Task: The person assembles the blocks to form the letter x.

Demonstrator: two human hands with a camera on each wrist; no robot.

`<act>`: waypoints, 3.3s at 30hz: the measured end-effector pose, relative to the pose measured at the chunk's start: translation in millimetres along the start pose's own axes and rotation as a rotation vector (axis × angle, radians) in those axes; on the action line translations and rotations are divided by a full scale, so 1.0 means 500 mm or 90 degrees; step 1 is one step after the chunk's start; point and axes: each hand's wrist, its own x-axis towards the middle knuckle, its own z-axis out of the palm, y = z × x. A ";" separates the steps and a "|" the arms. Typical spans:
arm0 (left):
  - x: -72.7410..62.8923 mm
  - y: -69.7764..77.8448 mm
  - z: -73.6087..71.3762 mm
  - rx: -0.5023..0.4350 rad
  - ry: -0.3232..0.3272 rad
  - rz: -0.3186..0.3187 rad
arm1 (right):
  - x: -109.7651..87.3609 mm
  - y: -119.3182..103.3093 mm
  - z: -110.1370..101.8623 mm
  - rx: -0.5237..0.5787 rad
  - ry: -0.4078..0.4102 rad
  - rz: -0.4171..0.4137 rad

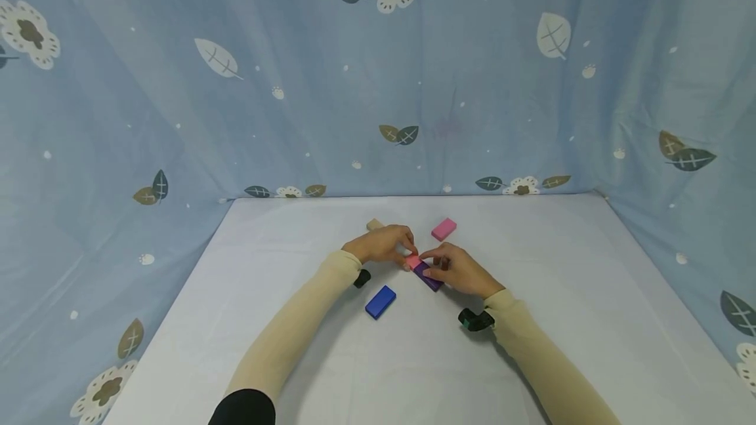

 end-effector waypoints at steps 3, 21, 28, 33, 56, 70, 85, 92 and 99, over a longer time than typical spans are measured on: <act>0.001 0.000 0.000 0.005 0.002 0.009 | -0.001 -0.001 0.001 -0.007 -0.001 0.004; -0.003 0.001 0.001 -0.003 0.013 0.016 | -0.002 -0.010 0.006 -0.034 0.005 0.050; -0.009 0.009 -0.004 0.004 0.000 0.031 | -0.003 -0.007 0.009 -0.045 0.007 0.057; -0.014 0.009 -0.005 -0.018 -0.008 0.019 | -0.004 -0.008 0.010 -0.046 0.005 0.048; -0.076 0.020 -0.035 -0.047 0.130 -0.015 | -0.005 -0.020 0.009 -0.056 0.003 0.076; -0.139 0.051 -0.026 -0.025 0.257 -0.035 | -0.005 -0.020 0.007 -0.058 0.002 0.070; -0.202 0.073 0.007 -0.051 0.274 -0.047 | -0.005 -0.020 0.007 -0.071 0.001 0.069; -0.216 0.076 0.028 -0.063 0.265 -0.065 | -0.006 -0.023 0.007 -0.066 0.002 0.069; -0.231 0.072 0.049 -0.079 0.253 -0.077 | -0.006 -0.021 0.008 -0.066 0.003 0.059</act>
